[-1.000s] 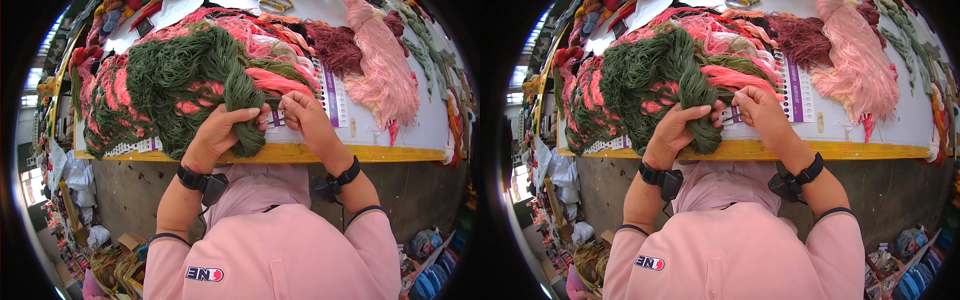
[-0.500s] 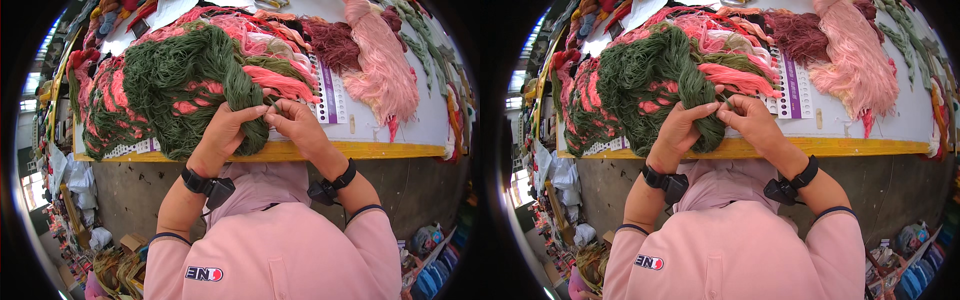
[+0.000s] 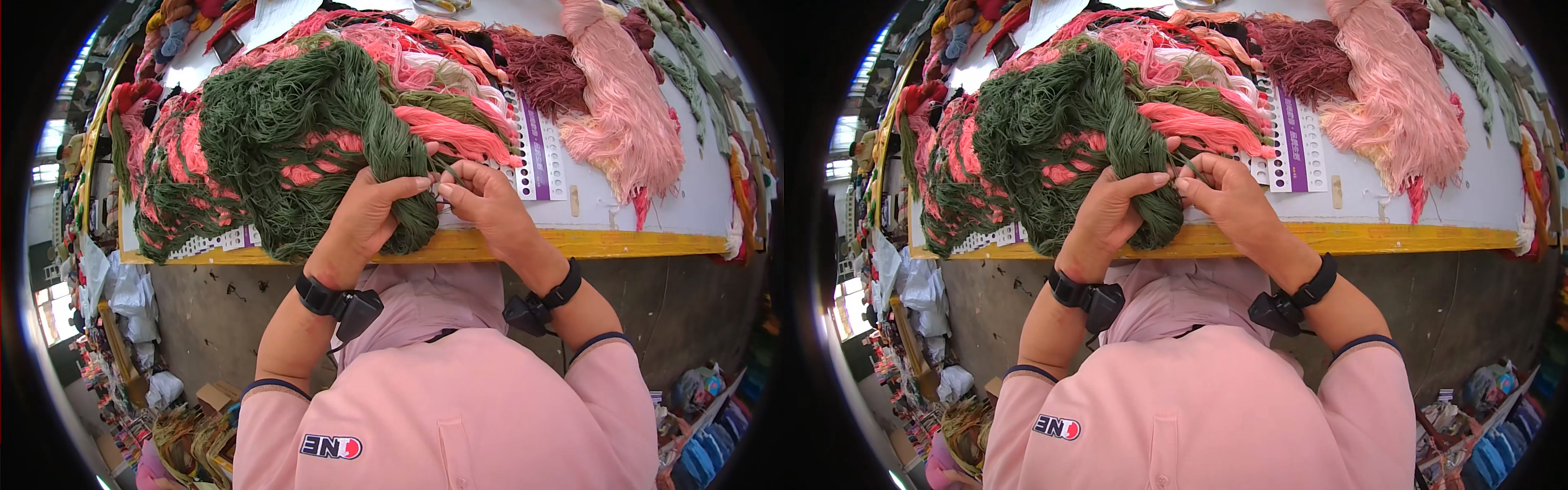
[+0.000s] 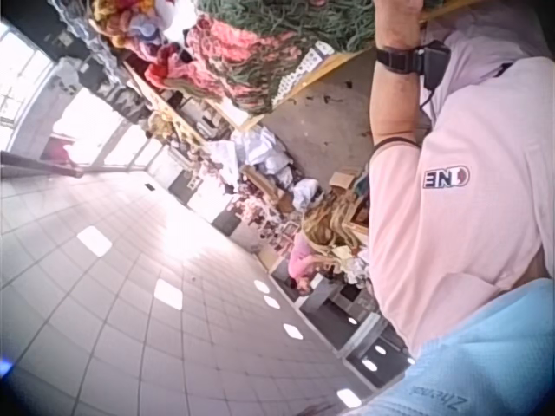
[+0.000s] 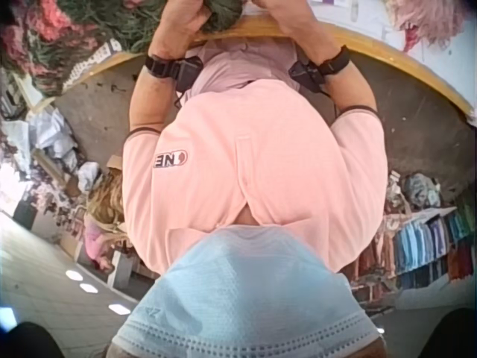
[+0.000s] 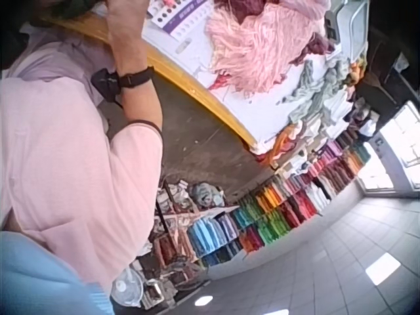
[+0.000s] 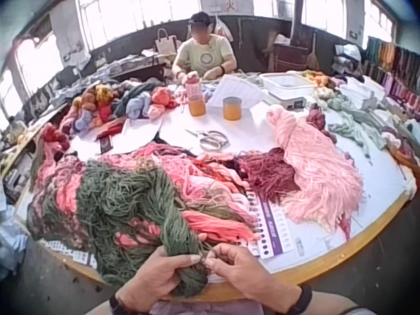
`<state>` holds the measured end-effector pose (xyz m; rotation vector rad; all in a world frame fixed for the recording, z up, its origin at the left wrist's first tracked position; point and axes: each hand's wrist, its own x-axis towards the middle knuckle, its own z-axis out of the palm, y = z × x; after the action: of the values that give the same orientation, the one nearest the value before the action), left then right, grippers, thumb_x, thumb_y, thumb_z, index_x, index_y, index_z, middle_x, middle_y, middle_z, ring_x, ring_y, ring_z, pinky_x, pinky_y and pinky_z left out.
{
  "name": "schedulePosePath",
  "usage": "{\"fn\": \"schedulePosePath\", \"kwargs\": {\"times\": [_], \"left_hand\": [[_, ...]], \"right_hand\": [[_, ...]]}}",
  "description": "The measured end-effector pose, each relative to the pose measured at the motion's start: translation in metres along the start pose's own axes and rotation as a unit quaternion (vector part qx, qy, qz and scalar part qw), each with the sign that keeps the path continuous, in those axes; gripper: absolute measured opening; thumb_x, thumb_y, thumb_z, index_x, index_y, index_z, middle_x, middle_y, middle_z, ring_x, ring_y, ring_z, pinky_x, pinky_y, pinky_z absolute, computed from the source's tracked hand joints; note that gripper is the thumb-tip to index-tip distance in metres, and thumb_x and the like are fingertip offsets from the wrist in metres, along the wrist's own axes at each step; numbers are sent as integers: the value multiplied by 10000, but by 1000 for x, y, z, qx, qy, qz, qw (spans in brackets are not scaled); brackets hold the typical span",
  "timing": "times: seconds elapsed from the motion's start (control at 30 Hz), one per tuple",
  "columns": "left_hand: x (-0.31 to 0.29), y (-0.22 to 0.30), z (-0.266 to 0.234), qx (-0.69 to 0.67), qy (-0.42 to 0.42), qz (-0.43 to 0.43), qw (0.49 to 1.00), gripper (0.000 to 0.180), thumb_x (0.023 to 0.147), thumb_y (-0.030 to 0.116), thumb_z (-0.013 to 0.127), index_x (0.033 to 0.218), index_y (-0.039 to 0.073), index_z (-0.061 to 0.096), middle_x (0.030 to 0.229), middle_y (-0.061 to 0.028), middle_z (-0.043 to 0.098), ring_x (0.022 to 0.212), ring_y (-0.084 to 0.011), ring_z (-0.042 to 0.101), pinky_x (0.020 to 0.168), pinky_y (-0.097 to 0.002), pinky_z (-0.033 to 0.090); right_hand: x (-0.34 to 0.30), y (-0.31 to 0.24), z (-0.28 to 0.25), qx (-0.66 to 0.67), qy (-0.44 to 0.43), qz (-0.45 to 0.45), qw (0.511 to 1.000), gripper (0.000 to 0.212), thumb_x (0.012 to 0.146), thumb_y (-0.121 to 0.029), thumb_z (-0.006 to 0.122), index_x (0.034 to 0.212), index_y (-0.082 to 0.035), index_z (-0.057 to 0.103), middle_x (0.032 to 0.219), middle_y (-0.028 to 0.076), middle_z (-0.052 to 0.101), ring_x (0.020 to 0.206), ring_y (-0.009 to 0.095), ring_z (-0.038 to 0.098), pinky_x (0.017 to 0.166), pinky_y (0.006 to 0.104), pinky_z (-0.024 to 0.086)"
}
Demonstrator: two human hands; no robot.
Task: The person picks up a bundle of green yarn, pulls out a single strand, and cuts it using shears. They then thread the strand through a hole in a paper card and tie it into a knot by hand, repeating the process several times.
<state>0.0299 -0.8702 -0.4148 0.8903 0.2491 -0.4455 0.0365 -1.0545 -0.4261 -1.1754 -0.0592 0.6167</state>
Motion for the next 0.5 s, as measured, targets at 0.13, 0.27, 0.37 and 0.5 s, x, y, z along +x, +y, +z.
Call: {"fn": "schedulePosePath", "kwargs": {"times": [0.13, 0.27, 0.37, 0.5], "left_hand": [[0, 2, 4, -21, 21, 8, 1000, 431, 817, -52, 630, 1242, -41, 556, 1076, -108, 654, 983, -197, 650, 862, -327, 536], [1, 5, 1, -57, -13, -33, 998, 426, 820, -52, 628, 1240, -38, 561, 1074, -106, 658, 994, -197, 650, 880, -331, 529], [1, 3, 5, -30, 15, 3, 999, 411, 831, -43, 620, 1238, -34, 563, 1076, -110, 661, 992, -202, 654, 886, -330, 527], [1, 1, 2, 8, 11, 17, 1000, 388, 838, -31, 610, 1224, -30, 570, 1090, -114, 661, 996, -206, 654, 882, -334, 528]], "right_hand": [[-2, 0, -8, 37, -3, 43, 998, 79, 935, -101, 609, 955, -44, 558, 786, -26, 551, 662, 29, 482, 570, 194, 393], [2, 4, -11, 121, 18, 42, 992, 101, 929, -116, 624, 960, -46, 558, 797, -21, 566, 633, 16, 452, 532, 184, 357], [4, 6, -4, 1, 27, 42, 999, 104, 924, -118, 635, 955, -40, 573, 840, -3, 602, 646, 20, 463, 551, 187, 371], [3, 0, 2, -62, 25, -4, 998, 83, 940, -143, 616, 952, -64, 596, 820, -27, 590, 626, 22, 449, 548, 184, 356]]}}
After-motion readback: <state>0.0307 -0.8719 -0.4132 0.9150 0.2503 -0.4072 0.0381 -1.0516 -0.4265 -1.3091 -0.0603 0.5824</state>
